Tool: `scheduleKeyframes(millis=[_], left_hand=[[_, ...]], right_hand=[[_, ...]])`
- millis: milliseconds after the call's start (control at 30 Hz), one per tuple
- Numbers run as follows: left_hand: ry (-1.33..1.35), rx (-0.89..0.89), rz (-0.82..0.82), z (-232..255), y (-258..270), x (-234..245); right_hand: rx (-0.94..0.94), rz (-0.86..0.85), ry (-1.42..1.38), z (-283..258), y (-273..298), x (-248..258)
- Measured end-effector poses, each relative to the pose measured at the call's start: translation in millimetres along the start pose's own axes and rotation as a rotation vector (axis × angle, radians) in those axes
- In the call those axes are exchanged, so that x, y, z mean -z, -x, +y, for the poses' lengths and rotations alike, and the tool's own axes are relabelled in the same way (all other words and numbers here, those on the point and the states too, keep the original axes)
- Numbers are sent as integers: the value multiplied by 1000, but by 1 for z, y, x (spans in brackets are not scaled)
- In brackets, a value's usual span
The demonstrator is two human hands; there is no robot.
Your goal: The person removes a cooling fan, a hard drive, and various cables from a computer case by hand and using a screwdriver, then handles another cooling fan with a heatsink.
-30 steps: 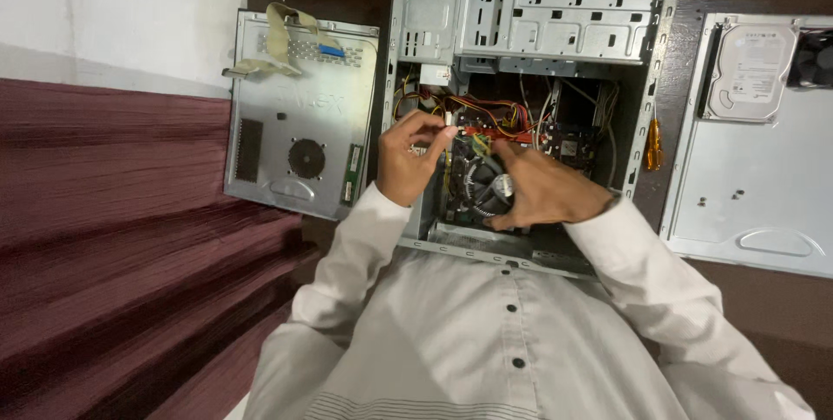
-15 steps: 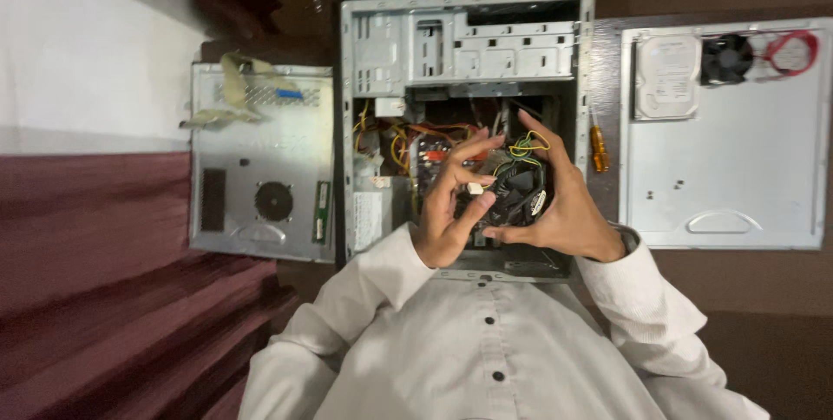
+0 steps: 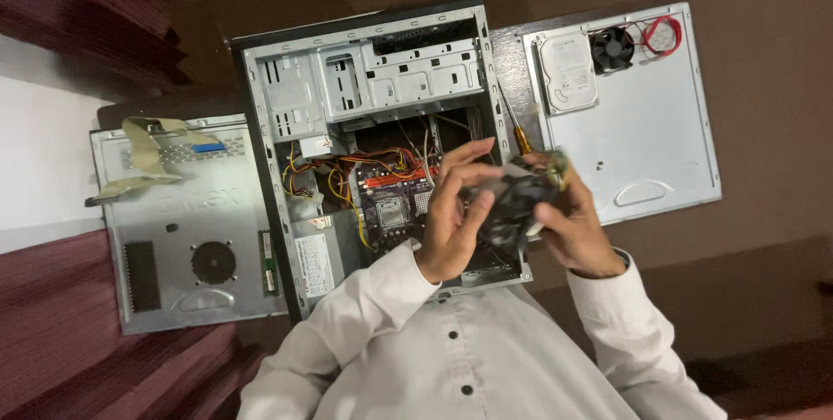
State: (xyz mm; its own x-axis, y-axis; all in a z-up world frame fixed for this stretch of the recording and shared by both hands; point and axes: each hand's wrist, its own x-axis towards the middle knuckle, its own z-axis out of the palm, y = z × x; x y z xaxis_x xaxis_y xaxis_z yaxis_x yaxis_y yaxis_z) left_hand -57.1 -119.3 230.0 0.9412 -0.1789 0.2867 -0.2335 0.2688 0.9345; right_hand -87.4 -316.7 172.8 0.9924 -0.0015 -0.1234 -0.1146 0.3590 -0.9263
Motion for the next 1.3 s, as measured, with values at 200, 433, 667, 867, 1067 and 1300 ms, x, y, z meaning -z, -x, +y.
scheduleKeyframes(millis=[200, 433, 667, 867, 1067, 1300], left_hand=[[-125, -11, -37, 1, 18, 31], [-316, 96, 77, -1, 58, 96], [-264, 134, 55, 0, 54, 90], [-213, 95, -18, -30, 51, 77], [-252, 80, 9, -32, 49, 80], [-309, 75, -29, -30, 45, 76]], right_hand=[[-36, 261, -33, -78, -9, 4], [34, 454, -87, -86, -31, 93], [99, 274, -627, -71, -31, 60], [-141, -31, -901, -37, -37, 54], [-153, -300, -961, -47, -41, 29], [-134, -331, -921, -43, -40, 29]])
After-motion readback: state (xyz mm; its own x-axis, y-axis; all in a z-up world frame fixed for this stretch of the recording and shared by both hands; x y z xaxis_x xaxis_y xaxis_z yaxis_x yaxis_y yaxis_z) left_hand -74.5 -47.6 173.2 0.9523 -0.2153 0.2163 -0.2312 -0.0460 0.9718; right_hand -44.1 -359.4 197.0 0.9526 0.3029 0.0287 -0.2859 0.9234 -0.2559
